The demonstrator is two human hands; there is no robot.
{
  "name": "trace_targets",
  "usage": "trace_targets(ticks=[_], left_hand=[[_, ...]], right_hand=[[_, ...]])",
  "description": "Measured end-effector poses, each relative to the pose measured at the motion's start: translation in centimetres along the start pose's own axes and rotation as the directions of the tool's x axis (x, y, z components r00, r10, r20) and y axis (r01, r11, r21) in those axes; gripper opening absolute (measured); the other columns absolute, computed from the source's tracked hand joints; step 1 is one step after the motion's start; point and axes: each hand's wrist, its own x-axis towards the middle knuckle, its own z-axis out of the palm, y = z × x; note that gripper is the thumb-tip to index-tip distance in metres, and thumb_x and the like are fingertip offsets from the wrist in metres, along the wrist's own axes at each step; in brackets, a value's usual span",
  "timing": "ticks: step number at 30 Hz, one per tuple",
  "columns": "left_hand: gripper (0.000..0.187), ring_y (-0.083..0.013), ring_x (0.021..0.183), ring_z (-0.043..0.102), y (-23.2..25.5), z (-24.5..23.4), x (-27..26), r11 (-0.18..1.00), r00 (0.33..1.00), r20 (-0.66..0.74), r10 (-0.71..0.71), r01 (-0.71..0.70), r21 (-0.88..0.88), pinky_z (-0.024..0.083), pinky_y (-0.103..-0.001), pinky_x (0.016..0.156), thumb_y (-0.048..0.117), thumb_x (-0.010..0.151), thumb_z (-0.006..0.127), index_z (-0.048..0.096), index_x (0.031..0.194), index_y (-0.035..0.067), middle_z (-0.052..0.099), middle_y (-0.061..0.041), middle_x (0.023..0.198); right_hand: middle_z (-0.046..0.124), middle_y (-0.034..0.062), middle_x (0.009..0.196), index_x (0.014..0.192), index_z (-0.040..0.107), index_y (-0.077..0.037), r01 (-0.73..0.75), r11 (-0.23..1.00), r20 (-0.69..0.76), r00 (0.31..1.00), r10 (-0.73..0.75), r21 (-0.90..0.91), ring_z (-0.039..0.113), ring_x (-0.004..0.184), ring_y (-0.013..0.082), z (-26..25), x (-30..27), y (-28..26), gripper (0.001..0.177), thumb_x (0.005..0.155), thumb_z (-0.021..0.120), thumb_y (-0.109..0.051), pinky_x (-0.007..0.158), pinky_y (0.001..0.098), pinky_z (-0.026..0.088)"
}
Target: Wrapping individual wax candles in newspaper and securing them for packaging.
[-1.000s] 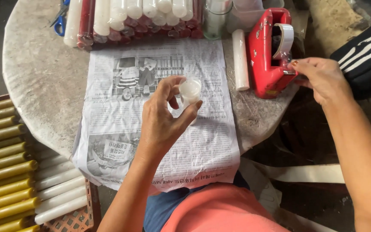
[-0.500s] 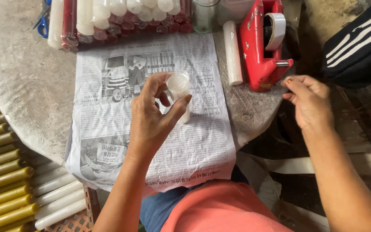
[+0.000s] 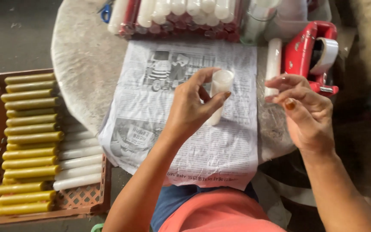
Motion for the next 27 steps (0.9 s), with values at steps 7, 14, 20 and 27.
trace_targets(ticks=[7,14,20,27], left_hand=[[0.044,-0.0097,0.059,0.070,-0.3,0.1,0.6,0.984,0.996,0.021,-0.091,0.093,-0.155,0.055,-0.023,0.056,0.019,0.088,0.077,0.061,0.128,0.011,0.074,-0.004,0.106],[0.065,-0.0053,0.061,0.062,-0.3,-0.2,0.6,0.978,0.996,0.050,-0.068,0.076,-0.193,0.054,-0.021,0.058,0.029,0.079,0.083,0.059,0.134,0.006,0.075,-0.003,0.109],[0.071,-0.0053,0.059,0.058,0.9,-0.4,0.5,0.982,0.991,0.025,-0.128,0.130,-0.140,0.051,-0.022,0.056,0.049,0.075,0.077,0.059,0.134,0.012,0.073,-0.004,0.111],[0.039,-0.0150,0.061,0.075,0.2,1.9,0.0,0.989,0.975,-0.170,0.142,-0.145,-0.009,0.057,-0.027,0.054,0.023,0.087,0.081,0.069,0.124,0.018,0.078,-0.011,0.106]], right_hand=[[0.053,0.0089,0.143,0.107,0.071,-0.017,0.012,0.997,0.156,0.987,-0.024,0.079,0.056,0.138,0.0237,5.4,4.4,0.9,0.028,0.106,0.062,-0.044,0.116,0.0397,0.054],[0.056,0.0118,0.137,0.103,0.072,-0.014,0.056,0.997,0.098,0.994,-0.051,-0.046,0.051,0.139,0.0190,6.2,5.1,1.3,0.028,0.105,0.062,-0.041,0.111,0.0347,0.057],[0.055,0.0128,0.136,0.101,0.071,-0.012,0.018,0.998,0.059,0.998,-0.014,-0.064,0.056,0.132,0.0183,6.1,5.3,1.7,0.031,0.105,0.061,-0.041,0.103,0.0324,0.061],[0.058,0.0222,0.126,0.104,0.069,0.003,0.118,0.987,0.019,0.993,-0.117,-0.104,0.066,0.119,0.0277,5.3,5.8,3.3,0.021,0.098,0.071,-0.018,0.095,0.0391,0.060]])
